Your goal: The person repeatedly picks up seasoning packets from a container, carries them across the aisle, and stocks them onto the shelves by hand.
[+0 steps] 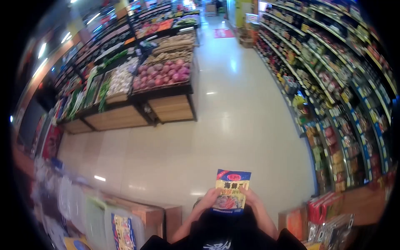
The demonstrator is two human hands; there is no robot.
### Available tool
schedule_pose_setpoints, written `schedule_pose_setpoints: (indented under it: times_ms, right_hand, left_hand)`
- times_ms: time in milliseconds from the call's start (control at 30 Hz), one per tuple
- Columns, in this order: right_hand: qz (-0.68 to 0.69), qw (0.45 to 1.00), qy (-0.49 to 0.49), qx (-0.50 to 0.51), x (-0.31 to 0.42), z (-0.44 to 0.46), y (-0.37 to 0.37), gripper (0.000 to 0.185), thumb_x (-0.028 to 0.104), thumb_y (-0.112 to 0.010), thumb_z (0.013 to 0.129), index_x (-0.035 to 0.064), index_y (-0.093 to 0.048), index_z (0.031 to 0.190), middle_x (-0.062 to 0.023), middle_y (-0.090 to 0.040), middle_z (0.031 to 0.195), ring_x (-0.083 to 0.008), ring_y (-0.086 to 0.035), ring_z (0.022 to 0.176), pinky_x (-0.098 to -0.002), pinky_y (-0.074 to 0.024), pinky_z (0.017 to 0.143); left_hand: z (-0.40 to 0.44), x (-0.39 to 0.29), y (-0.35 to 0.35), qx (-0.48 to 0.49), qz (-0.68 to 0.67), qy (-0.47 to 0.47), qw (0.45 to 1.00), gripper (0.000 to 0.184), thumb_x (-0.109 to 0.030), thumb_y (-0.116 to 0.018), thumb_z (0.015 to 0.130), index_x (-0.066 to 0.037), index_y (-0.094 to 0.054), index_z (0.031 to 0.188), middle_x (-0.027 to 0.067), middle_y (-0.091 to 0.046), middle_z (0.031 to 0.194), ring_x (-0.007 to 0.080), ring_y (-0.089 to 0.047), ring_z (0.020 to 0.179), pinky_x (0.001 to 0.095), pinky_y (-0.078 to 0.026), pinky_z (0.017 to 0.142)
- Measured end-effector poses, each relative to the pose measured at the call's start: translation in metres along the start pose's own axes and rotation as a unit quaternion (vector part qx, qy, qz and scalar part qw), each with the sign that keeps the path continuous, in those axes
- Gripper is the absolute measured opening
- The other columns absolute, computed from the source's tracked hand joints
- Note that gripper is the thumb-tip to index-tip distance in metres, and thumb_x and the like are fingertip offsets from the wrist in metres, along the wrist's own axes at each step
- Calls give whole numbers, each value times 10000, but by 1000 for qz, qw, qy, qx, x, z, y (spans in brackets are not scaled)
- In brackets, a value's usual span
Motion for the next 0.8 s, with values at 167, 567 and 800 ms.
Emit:
schedule_pose_setpoints:
  times_ms: [167,567,800]
  right_hand:
    - [66,993,95,1,15,-33,13,551,275,-625,885,-8,-426,1313,-152,-553,1247,-269,-562,1119,-413,-465,945]
    - [-103,954,124,-253,75,-37,70,391,228,-577,930,-3,-511,1239,-70,-607,1147,-151,-580,997,-304,-467,867]
    - [-64,953,124,-271,146,-28,87,389,214,-600,911,1,-522,1227,-85,-608,1154,-176,-582,1013,-330,-469,879]
  left_hand:
    - [39,13,-30,48,-325,149,933,493,-372,-430,979,10,-467,1288,100,-566,1215,218,-552,1088,338,-441,927]
    - [132,-26,-78,193,-141,145,960,584,-482,-336,985,-4,-457,1298,116,-566,1237,212,-573,1088,334,-433,957]
    - [219,-47,-87,261,-31,139,955,527,-421,-411,986,24,-485,1258,84,-592,1178,154,-556,1049,304,-432,920]
Point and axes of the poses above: each hand's wrist, its own z-axis towards the middle knuckle, its own y-axis out of the back of the hand, x = y × z, the point moved 3 cm from there along z, towards the middle knuckle
